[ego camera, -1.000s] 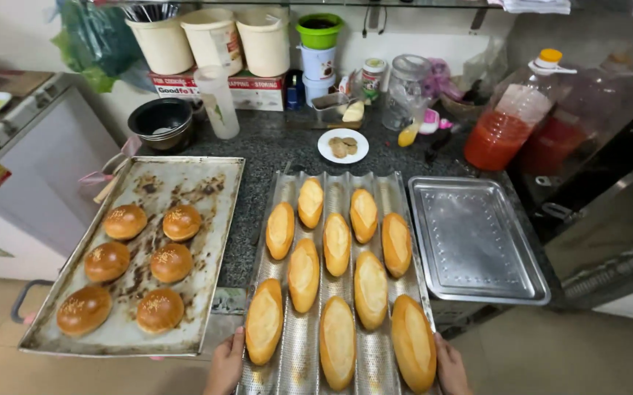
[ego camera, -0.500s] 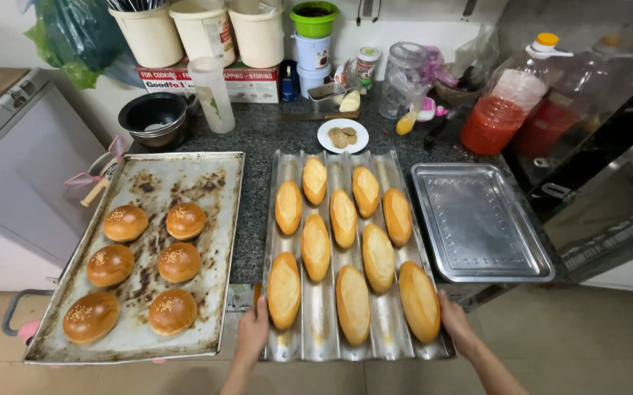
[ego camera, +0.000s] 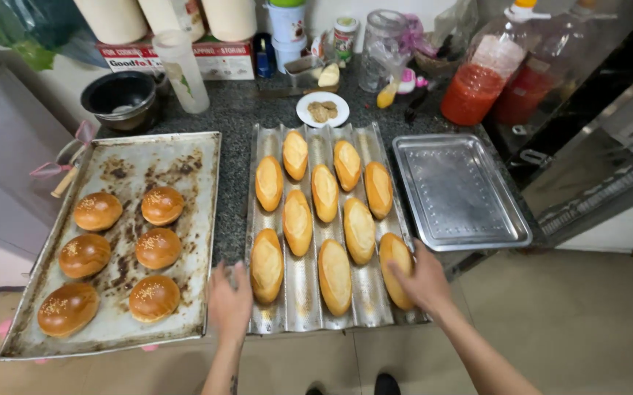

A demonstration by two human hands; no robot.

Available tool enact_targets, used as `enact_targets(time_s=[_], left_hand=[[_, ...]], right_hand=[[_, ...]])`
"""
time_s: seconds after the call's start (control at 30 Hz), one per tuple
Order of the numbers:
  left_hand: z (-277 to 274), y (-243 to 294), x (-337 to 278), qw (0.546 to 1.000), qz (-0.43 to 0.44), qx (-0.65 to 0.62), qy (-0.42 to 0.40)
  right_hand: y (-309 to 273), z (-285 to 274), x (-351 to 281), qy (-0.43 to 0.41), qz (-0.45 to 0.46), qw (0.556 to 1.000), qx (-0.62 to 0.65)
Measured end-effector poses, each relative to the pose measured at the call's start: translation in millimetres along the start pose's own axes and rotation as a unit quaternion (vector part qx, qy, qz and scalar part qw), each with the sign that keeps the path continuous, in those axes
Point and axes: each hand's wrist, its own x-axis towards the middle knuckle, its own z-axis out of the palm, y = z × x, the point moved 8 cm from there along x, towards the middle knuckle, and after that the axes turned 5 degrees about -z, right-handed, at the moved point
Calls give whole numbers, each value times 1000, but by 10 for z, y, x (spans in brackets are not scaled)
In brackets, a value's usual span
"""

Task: Transferring baked bread from a cooling rack to a tray and retrieving lettuce from a refrigerator

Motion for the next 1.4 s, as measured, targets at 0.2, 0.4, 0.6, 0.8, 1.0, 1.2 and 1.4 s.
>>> enact_targets(time_s=[0.2, 0.4, 0.6, 0.8, 1.0, 1.2, 1.4], left_hand=[[407, 507, -123, 972, 62, 213, -81], [386, 578, -105, 976, 26, 214, -41], [438, 1997, -483, 985, 168, 42, 11], [2405, 3075, -511, 978, 152, -3, -142], [4001, 3438, -106, 978, 64, 112, -166], [4414, 3702, -98, 976, 84, 163, -116], [4270, 3723, -209, 978, 162, 118, -64]], right_hand=[[-249, 26, 5, -119, 63, 987, -91], [89, -322, 336, -95, 103, 982, 127], [693, -1015, 1226, -9, 107, 970, 220], [1414, -1058, 2376, -69, 117, 979, 152], [1490, -965, 3164, -134, 84, 978, 138], [1664, -562, 3612, -149, 64, 976, 146], [1696, -539, 3617, -125, 85, 959, 239]])
